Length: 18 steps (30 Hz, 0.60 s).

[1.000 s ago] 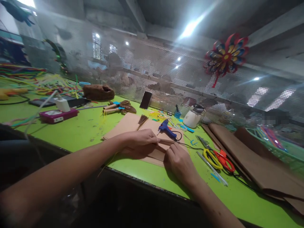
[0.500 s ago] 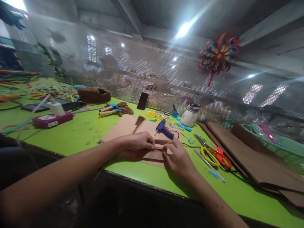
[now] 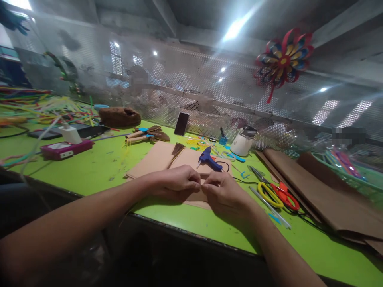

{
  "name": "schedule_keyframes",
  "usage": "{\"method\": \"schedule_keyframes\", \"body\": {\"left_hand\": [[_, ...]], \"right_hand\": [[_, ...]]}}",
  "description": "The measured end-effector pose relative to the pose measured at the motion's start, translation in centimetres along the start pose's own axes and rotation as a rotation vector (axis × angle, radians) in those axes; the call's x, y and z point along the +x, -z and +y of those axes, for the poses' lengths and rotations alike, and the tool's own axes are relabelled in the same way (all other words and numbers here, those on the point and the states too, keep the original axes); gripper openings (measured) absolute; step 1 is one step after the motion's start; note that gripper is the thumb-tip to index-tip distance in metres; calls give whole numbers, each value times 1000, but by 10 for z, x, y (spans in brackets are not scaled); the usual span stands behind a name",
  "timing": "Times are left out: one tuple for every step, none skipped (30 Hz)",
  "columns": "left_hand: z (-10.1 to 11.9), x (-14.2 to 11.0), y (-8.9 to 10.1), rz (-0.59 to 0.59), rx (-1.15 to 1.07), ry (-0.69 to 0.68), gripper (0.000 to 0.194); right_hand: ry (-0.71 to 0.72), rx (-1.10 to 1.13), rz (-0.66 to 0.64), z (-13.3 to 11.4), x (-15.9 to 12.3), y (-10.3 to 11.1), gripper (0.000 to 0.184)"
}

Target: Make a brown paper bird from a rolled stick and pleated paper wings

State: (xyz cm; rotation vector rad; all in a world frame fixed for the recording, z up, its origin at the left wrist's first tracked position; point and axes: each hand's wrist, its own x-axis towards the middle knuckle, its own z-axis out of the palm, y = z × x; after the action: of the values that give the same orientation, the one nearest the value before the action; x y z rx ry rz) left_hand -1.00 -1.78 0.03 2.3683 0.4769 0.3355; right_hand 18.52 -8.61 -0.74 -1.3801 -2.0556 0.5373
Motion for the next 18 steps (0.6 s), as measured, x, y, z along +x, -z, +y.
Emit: {"method": "schedule_keyframes", "body": {"left_hand": [[1,-1,1,1,2,20,20],[2,-2,3,-8,13,50,20],[3,-2,5,-14,26,78,20],[3,-3,7,-17,36,100,20],[4,-4,8,-21,43,114,20],[4,-5,10,-20,44,118,20],[4,-5,11,-19,43,119,20],[4,-5,11,-17,42,118,20],[3,-5,11,-15,40,117,20],[2,-4,11,-14,39,116,21],[0,-4,11,-11,39,117,22],[-1,-3,11,-11,40,120,24],[-3,-3,11,-11,44,123,26],[-5,-3,11,-12,48,128,27],[-6,-3,11,-14,54,134,29],[-8,-3,12,-11,62,142,30],[-9,-3,12,-5,69,152,30],[-11,-3,13,2,74,166,29]], "right_hand": [[-6,4,2,0,-2,2,14],[-9,4,2,0,-3,4,15],[-10,2,6,0,-5,6,15],[-9,-3,10,0,-6,8,16],[-7,-11,14,0,-6,10,17],[-6,-19,17,0,-6,12,18],[-5,-24,18,0,-6,13,18],[-7,-23,16,0,-6,13,17],[-11,-15,16,0,-6,13,17],[-16,-4,16,0,-7,12,18],[-20,9,18,-1,-7,11,18],[-25,21,20,-1,-7,9,18],[-32,28,20,0,-7,8,18],[-42,33,13,0,-7,8,18],[-53,37,2,1,-7,7,18],[-62,39,-14,3,-7,8,17],[-66,43,-28,4,-7,8,17],[-67,46,-41,6,-7,10,16]]}}
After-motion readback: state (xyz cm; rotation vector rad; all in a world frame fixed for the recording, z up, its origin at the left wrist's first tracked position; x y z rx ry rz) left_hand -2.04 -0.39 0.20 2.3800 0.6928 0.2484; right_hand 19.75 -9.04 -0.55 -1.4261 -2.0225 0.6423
